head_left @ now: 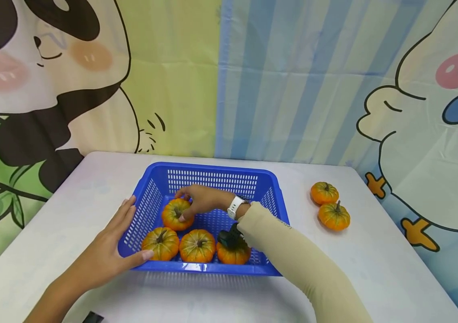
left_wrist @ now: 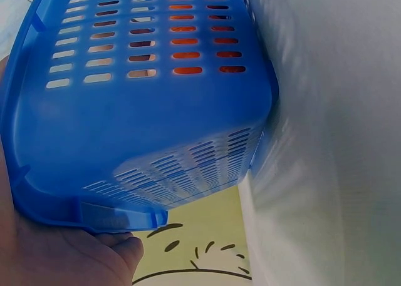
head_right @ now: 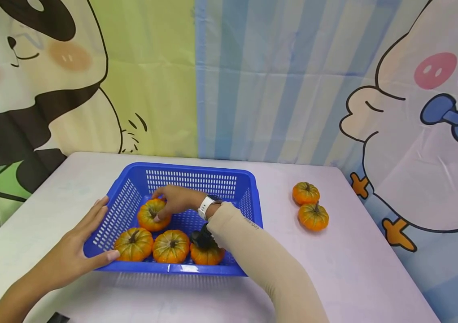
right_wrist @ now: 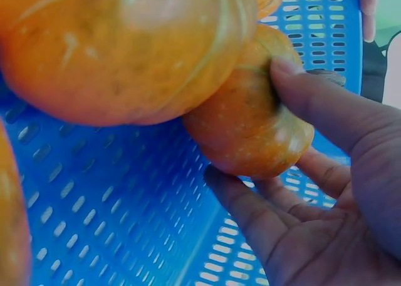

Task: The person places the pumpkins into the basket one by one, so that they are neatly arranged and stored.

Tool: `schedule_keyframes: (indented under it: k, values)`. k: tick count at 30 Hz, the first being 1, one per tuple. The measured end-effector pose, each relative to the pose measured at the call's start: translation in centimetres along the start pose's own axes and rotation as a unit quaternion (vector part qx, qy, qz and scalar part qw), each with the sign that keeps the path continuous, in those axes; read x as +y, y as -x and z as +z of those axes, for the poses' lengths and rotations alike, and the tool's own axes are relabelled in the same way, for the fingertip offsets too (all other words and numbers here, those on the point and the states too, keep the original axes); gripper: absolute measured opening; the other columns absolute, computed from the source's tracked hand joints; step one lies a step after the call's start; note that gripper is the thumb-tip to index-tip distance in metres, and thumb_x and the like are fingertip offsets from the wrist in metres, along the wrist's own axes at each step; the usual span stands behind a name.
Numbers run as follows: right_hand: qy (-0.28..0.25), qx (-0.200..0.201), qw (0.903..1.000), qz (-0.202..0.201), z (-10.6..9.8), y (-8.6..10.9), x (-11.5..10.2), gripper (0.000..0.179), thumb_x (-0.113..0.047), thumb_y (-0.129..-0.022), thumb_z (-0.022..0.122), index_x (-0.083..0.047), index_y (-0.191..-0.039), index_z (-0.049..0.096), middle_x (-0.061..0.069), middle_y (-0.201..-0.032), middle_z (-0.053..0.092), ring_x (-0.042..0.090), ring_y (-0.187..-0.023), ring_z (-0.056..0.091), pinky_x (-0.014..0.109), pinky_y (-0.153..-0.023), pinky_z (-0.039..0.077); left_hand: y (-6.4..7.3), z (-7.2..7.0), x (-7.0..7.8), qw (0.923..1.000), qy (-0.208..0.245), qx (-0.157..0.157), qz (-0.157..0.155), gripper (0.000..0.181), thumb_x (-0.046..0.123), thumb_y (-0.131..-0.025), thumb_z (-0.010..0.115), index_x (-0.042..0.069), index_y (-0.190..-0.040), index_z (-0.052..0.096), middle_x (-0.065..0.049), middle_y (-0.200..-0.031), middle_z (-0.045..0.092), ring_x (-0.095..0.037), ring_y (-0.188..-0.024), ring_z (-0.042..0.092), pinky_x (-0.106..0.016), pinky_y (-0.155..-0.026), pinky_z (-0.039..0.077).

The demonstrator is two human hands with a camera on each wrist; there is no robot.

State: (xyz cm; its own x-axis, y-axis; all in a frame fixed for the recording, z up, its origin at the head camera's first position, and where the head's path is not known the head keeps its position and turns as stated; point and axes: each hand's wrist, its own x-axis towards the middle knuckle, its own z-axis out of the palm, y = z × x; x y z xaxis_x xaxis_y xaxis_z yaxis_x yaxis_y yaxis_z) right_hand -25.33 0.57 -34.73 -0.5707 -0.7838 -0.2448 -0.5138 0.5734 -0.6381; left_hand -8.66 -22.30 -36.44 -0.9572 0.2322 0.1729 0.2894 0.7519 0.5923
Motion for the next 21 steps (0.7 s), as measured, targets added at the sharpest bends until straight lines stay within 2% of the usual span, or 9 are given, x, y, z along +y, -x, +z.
schedule_keyframes:
  k: [10,15,21]
  values:
    - [-0.021,0.033,0.9985,0.039,0.34,0.35,-0.80,0.056,-0.025,-0.085,0.077,-0.009,-0.135,0.057,0.010,-0.129,0.061,0.018,-0.117,0.058,0.021,-0.083,0.052,0.07,0.03,0.00,1.0000,0.007,0.001,0.005,0.104,0.045,-0.081,0.074,0.006,-0.156,0.013,-0.006,-0.163,0.000,-0.034,-0.147,0.002,-0.075,-0.097,0.026]
    - [-0.030,0.017,0.9993,0.016,0.48,0.14,-0.58,0.058,-0.021,-0.087,0.075,-0.009,-0.139,0.053,0.011,-0.134,0.057,0.020,-0.124,0.054,0.023,-0.091,0.049,0.11,-0.03,0.01,1.0000,0.004,0.003,0.008,0.104,0.045,-0.082,0.074,0.005,-0.156,0.013,-0.005,-0.163,-0.001,-0.035,-0.147,0.003,-0.075,-0.097,0.026]
    - [-0.027,-0.018,0.9994,-0.014,0.37,0.10,-0.52,0.066,-0.018,-0.089,0.073,-0.008,-0.147,0.043,0.011,-0.141,0.051,0.018,-0.122,0.054,0.020,-0.094,0.047,0.14,0.00,-0.03,1.0000,0.003,0.003,0.009,0.104,0.045,-0.082,0.074,0.005,-0.156,0.013,-0.005,-0.163,0.000,-0.036,-0.147,0.004,-0.075,-0.097,0.026]
